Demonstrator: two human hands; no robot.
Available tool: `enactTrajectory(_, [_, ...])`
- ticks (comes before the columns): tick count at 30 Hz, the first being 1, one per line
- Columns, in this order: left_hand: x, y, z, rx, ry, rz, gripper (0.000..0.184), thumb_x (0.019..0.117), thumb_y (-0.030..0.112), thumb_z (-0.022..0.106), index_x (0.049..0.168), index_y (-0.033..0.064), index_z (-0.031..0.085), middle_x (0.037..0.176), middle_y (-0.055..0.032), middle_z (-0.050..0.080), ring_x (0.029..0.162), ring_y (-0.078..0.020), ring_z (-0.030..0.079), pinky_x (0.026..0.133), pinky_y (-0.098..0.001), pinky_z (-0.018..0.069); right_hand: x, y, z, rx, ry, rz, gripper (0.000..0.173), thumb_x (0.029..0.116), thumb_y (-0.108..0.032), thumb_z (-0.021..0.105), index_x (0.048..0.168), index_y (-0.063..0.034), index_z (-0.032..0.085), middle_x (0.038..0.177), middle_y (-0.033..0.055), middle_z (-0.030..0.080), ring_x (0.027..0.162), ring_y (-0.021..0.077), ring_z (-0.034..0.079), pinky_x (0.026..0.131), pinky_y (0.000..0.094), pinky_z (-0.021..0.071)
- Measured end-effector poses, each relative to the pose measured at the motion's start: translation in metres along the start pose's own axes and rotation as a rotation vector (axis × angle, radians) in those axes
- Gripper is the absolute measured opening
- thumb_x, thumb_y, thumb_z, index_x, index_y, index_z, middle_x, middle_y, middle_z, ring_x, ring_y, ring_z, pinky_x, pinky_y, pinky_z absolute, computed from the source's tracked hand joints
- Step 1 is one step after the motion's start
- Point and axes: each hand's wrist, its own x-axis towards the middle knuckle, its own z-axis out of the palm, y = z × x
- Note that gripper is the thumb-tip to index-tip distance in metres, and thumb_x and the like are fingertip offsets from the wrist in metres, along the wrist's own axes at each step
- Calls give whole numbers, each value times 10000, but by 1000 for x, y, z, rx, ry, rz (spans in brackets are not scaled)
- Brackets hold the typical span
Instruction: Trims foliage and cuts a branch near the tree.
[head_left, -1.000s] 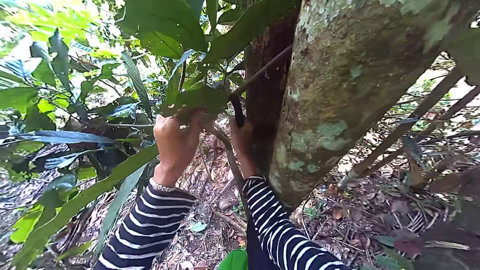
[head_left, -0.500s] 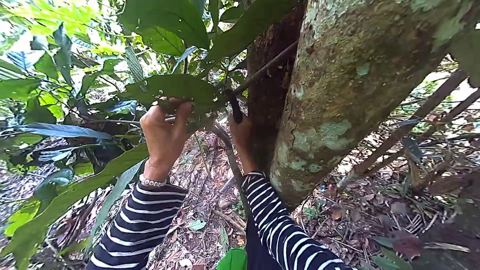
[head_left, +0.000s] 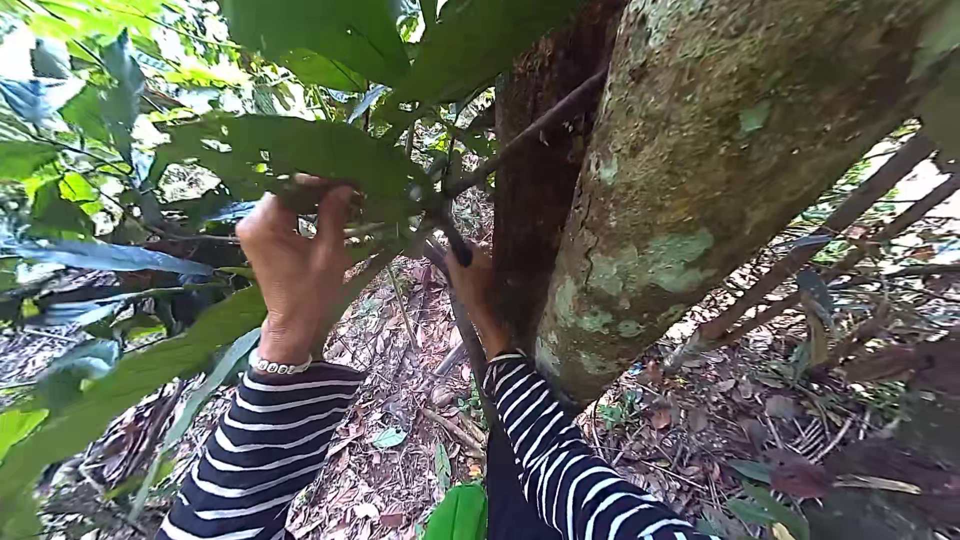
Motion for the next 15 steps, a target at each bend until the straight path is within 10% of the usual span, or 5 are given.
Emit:
enactTrajectory(4, [5, 8, -33, -68, -105, -38, 221, 981, 148, 643, 1095, -41, 634, 1029, -16, 711, 960, -16, 673, 916, -281, 568, -36, 30, 8, 67, 28, 115, 345, 988, -278, 682, 1060, 59, 698, 853, 221, 697, 757, 348, 680, 722, 564, 554])
enactTrajectory(9, [5, 20, -55, 69, -1072, -240, 422, 803, 445, 814, 1167, 241, 750, 1121, 63, 728, 1022, -86, 685, 887, -401, 594, -12, 23, 8, 173, 162, 68, 272, 959, -227, 684, 959, 45, 698, 718, 138, 635, 622, 233, 599, 616, 469, 524])
enactTrajectory(15, [-10, -12, 49, 393, -736, -308, 426, 919, 236, 757, 1298, 64, 667, 1338, -212, 618, 1258, -426, 558, 1021, -653, 428, -23, -21, -34, 110, -130, 123, 336, 1046, -382, 595, 1133, -57, 604, 876, 164, 613, 720, 304, 618, 612, 479, 536])
